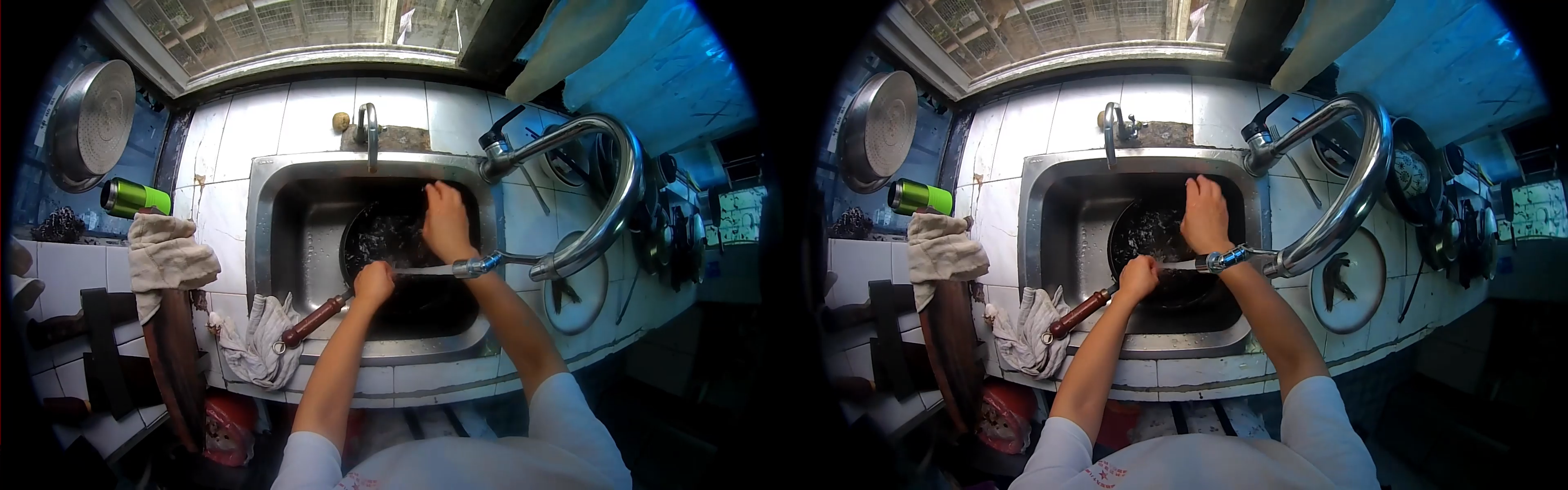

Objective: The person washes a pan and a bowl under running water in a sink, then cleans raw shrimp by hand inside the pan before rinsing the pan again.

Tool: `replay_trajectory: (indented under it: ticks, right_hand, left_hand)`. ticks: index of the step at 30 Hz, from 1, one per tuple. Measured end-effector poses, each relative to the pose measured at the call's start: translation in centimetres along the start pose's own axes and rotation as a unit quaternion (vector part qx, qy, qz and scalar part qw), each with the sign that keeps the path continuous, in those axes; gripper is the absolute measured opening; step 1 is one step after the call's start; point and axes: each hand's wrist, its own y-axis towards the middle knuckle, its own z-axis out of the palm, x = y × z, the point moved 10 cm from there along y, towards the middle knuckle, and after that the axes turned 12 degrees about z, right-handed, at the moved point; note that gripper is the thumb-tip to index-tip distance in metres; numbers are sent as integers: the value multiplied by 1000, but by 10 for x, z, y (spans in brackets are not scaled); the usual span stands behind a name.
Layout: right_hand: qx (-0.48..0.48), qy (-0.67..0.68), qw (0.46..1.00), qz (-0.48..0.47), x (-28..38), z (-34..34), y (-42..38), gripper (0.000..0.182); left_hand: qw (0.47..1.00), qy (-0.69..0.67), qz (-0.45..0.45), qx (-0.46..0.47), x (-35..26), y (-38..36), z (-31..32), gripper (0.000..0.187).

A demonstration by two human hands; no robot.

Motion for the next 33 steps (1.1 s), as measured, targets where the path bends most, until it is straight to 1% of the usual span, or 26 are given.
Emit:
replay_trajectory:
  ticks: [1, 3, 4, 5, 7, 8, 10, 11, 12, 13, 14, 15, 16, 18, 19, 20, 21, 22, 23, 24, 26, 29, 30, 32, 33]
  right_hand:
    - [-69, -45, 996, -24, 4, -30, 19, 42]
    - [-185, -202, 959, -70, 11, -72, 55, 28]
    - [-197, -261, 943, -63, 4, -77, 76, 30]
    - [-180, -375, 908, -48, -5, -74, 96, 33]
    - [-20, -502, 864, 1, -35, -61, 127, 34]
    - [-18, -503, 864, 4, -33, -69, 134, 34]
    - [143, -519, 842, 32, -46, -54, 135, 32]
    - [144, -519, 842, 32, -45, -57, 134, 32]
    - [127, -518, 845, 46, -44, -62, 133, 31]
    - [109, -517, 847, 59, -43, -64, 131, 30]
    - [111, -516, 847, 55, -46, -58, 125, 30]
    - [5, -481, 876, -14, -31, -62, 119, 23]
    - [-103, -438, 889, -82, -15, -67, 103, 18]
    - [-39, -269, 948, -163, 8, -36, 50, 9]
    - [46, -228, 957, -175, 6, 0, 18, 6]
    - [166, -226, 943, -178, -5, 50, -21, 13]
    - [261, -259, 916, -161, -17, 90, -54, 15]
    - [295, -312, 888, -167, -36, 132, -81, 20]
    - [273, -314, 894, -167, -55, 165, -98, 25]
    - [325, -355, 865, -146, -68, 188, -109, 27]
    - [394, -375, 831, -116, -70, 198, -115, 29]
    - [380, -348, 856, -27, -91, 209, -114, 31]
    - [377, -350, 857, -23, -96, 213, -114, 31]
    - [452, -328, 829, -25, -100, 227, -129, 28]
    - [506, -325, 798, 38, -100, 219, -131, 26]
  left_hand:
    - [1000, -12, -12, 3, 3, -2, 0, 12]
    - [999, -30, -30, 27, 5, -5, 1, 13]
    - [999, -30, -32, 32, 5, -6, 1, 13]
    - [999, -47, -23, 1, 2, -7, -5, 13]
    - [997, -59, -8, -41, -1, -6, -12, 14]
    - [998, -59, -7, -37, -1, -4, -12, 14]
    - [994, -88, 6, -65, -2, -3, -19, 15]
    - [993, -93, 18, -65, -6, -4, -25, 15]
    - [994, -93, 15, -64, -6, -6, -28, 15]
    - [990, -110, 23, -85, -8, -7, -35, 15]
    - [986, -126, 31, -109, -7, -8, -41, 15]
    - [985, -105, 51, -126, -6, -8, -45, 16]
    - [985, -107, 49, -126, -1, -9, -43, 16]
    - [976, -166, 5, -143, 5, -14, -49, 16]
    - [973, -182, 5, -143, 10, -13, -44, 16]
    - [972, -182, 1, -147, 12, -15, -43, 16]
    - [969, -197, 3, -146, 12, -17, -40, 16]
    - [967, -210, 5, -146, 11, -18, -39, 16]
    - [970, -205, 2, -133, 10, -19, -38, 15]
    - [971, -200, -1, -132, 11, -20, -38, 15]
    - [972, -210, 7, -107, 10, -24, -31, 16]
    - [973, -211, 10, -93, 7, -25, -23, 16]
    - [974, -209, 11, -84, 5, -22, -19, 16]
    - [973, -220, 10, -70, -1, -20, -9, 15]
    - [975, -208, 20, -73, -6, -20, -7, 15]
